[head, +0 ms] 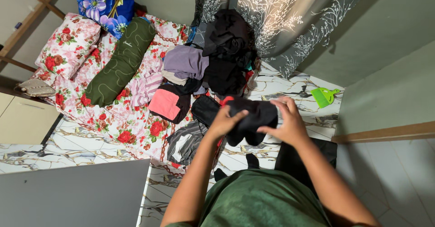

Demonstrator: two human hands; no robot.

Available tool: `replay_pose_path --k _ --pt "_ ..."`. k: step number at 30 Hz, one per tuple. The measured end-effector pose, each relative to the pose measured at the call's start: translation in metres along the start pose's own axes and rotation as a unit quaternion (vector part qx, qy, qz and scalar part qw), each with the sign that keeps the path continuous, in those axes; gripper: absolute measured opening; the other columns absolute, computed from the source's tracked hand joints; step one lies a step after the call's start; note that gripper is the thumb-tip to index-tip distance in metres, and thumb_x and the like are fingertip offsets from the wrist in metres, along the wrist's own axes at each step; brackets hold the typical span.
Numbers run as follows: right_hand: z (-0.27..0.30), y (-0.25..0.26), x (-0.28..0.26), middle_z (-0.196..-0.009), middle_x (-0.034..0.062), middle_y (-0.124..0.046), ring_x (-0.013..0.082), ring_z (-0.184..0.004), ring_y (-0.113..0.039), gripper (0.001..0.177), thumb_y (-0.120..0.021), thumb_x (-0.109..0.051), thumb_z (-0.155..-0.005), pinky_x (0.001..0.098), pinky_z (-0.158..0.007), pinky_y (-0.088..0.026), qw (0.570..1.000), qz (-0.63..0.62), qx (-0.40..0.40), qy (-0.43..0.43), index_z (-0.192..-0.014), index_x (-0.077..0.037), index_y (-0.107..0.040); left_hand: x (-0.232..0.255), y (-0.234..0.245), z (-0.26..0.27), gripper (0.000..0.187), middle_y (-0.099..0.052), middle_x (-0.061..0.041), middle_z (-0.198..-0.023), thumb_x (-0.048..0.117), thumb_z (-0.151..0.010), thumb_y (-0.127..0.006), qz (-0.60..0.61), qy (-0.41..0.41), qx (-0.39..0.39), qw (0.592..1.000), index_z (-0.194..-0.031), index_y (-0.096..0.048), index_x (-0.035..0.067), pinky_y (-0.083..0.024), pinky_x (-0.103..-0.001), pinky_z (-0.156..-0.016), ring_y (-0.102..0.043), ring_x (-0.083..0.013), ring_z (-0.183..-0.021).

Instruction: The person places several items of clothing into a closet, including a pair of tan pants, a black shirt, and a gray striped shirt.

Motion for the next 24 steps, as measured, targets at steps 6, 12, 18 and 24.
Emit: replay_pose_path --k 6,12,18,24 --pt "0.008 -0.049 -0.007 -0.107 0.021 -0.071 0.0365 -0.099 -0.071 0.096 -0.086 -0.03 -0.066 0.0376 -0.086 -0.055 0.95 -0.157 -0.212 -0.166 -0.148 -0.001 -0.044 0.01 -0.024 -0.01 0.056 -0.075 -0.014 -0.092 0.043 -0.081 -0.083 -0.203 -0.075 -0.134 0.967 -0.106 -0.066 -0.003 -0.057 -0.036 -0.076 -0.073 -0.0227 -0.086" --pt "0.036 -0.09 0.03 -0.105 0.0149 -0.079 0.0243 -0.097 -0.073 0.035 -0.066 -0.022 -0.097 0.0326 -0.092 -0.054 0.903 -0.214 -0.312 -0.204 -0.124 -0.002 -0.069 0.044 -0.005 -0.005 0.068 -0.071 -0.024 -0.085 0.051 -0.069 -0.09 -0.41 -0.042 -0.057 0.909 -0.092 -0.067 -0.009 -0.056 -0.042 -0.073 -0.072 -0.0337 -0.082" --pt "0.048 -0.1 0.057 -0.134 0.0098 -0.068 0.0158 -0.122 -0.06 0.044 -0.055 -0.024 -0.101 0.0309 -0.109 -0.041 0.853 -0.4 -0.199 -0.271 -0.137 0.0 -0.058 -0.008 0.003 0.017 0.062 -0.073 -0.02 -0.108 0.046 -0.079 -0.081 -0.184 -0.154 0.143 0.96 -0.116 -0.064 -0.001 -0.055 -0.038 -0.087 -0.072 -0.0297 -0.101" --pt "0.041 -0.105 0.074 -0.138 0.0103 -0.064 0.017 -0.123 -0.06 0.048 -0.058 -0.021 -0.099 0.0316 -0.11 -0.039 0.71 -0.545 -0.108 -0.432 -0.14 0.003 -0.056 -0.146 0.006 0.003 0.075 -0.054 -0.022 -0.142 0.058 -0.089 -0.069 0.032 0.044 0.208 0.977 -0.143 -0.05 0.01 -0.039 -0.046 -0.109 -0.052 -0.0372 -0.132"
Point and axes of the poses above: each hand's wrist, its own z-axis away from the middle knuckle, its own y-axis out of the back of the hand, x = y × z, the point moved 2 cm from there along -z, towards the middle knuckle
